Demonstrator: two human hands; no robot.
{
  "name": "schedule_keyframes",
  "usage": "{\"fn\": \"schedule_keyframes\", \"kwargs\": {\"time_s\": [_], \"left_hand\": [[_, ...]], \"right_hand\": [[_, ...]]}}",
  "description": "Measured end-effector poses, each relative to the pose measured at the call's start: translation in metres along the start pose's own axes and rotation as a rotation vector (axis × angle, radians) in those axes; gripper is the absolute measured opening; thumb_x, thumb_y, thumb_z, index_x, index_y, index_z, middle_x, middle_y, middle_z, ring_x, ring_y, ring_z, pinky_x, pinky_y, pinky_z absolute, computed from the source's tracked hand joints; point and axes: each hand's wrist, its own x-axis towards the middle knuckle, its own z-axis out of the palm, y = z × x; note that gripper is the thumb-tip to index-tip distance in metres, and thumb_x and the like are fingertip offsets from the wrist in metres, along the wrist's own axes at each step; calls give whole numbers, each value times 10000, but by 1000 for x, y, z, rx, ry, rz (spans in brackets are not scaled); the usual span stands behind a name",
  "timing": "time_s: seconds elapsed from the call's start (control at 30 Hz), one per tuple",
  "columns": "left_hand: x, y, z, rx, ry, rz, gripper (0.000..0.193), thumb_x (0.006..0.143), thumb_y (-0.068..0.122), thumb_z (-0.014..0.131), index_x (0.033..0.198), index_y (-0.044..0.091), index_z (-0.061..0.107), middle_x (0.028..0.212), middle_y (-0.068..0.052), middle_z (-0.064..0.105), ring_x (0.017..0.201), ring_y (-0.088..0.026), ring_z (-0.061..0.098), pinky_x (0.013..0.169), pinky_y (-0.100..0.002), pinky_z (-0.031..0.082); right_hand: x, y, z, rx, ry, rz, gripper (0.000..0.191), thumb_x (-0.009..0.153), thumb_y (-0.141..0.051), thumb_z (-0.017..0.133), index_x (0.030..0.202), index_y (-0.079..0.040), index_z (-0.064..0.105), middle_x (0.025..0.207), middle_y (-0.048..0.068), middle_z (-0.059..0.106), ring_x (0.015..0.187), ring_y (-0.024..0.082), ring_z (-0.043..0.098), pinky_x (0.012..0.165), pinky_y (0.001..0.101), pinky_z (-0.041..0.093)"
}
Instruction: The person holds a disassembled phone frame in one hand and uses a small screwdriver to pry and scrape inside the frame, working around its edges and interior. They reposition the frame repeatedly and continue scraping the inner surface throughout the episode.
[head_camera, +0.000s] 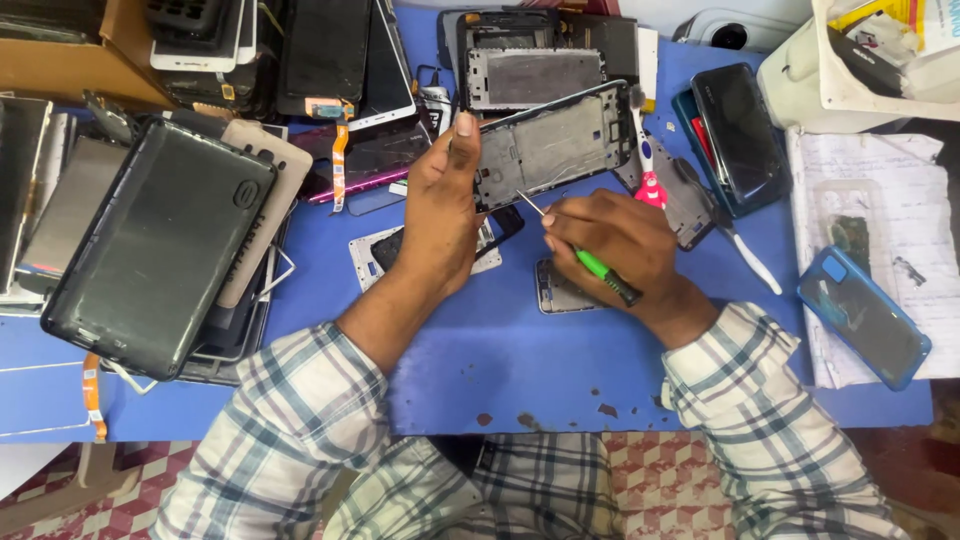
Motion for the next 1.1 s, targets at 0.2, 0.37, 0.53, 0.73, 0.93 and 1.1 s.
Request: {"fn": "schedule_keyframes", "kwargs": {"time_s": [0.2, 0.37, 0.53, 0.73, 0.93, 1.1], "left_hand": [[2, -5, -1, 84, 6, 38, 496, 1058, 493, 540, 1164, 29, 680, 1051, -18, 689, 988, -88, 585, 932, -277, 493], [3, -12, -2, 226, 54, 53, 436, 1087, 466, 551, 1035, 53, 680, 823, 79, 498, 783, -38, 395, 705, -239, 376], [3, -15, -2, 273, 64, 66, 404, 1051, 464, 563, 988, 83, 680, 730, 118, 423, 685, -19, 323, 597, -229, 301], [3, -18, -6, 336, 70, 140, 415, 1063, 472, 566, 945, 85, 658, 706, 127, 377, 641, -13, 272, 540, -231, 241], [4, -19, -11, 364, 97, 170, 421, 1080, 464, 568, 931, 77, 640, 717, 126, 379, 653, -12, 287, 550, -228, 261], [6, -20, -10, 367, 99, 186, 409, 1055, 469, 566, 997, 83, 687, 719, 127, 417, 661, -10, 318, 564, -220, 289]], "right_hand": [[0, 0, -7, -41, 57, -6, 237, 884, 70, 795, 1063, 8, 655, 1038, 149, 712, 825, 250, 720, 708, 334, 576], [-1, 1, -8, -29, 62, 27, 235, 917, 69, 774, 1101, 6, 642, 1058, 146, 708, 905, 270, 745, 765, 343, 601], [-2, 3, -4, -19, 50, 37, 221, 901, 60, 774, 1076, 1, 652, 1027, 151, 707, 871, 251, 744, 738, 334, 603], [-4, 3, -3, -33, 46, 29, 218, 899, 73, 765, 1062, -4, 642, 1018, 147, 705, 861, 256, 739, 728, 340, 591], [-1, 2, 0, -54, 66, 36, 228, 905, 70, 767, 1070, -13, 634, 1017, 143, 711, 862, 252, 739, 723, 335, 588], [-2, -1, 0, -51, 52, 41, 211, 902, 72, 758, 1060, -7, 642, 1018, 142, 716, 877, 261, 745, 737, 341, 597]]}}
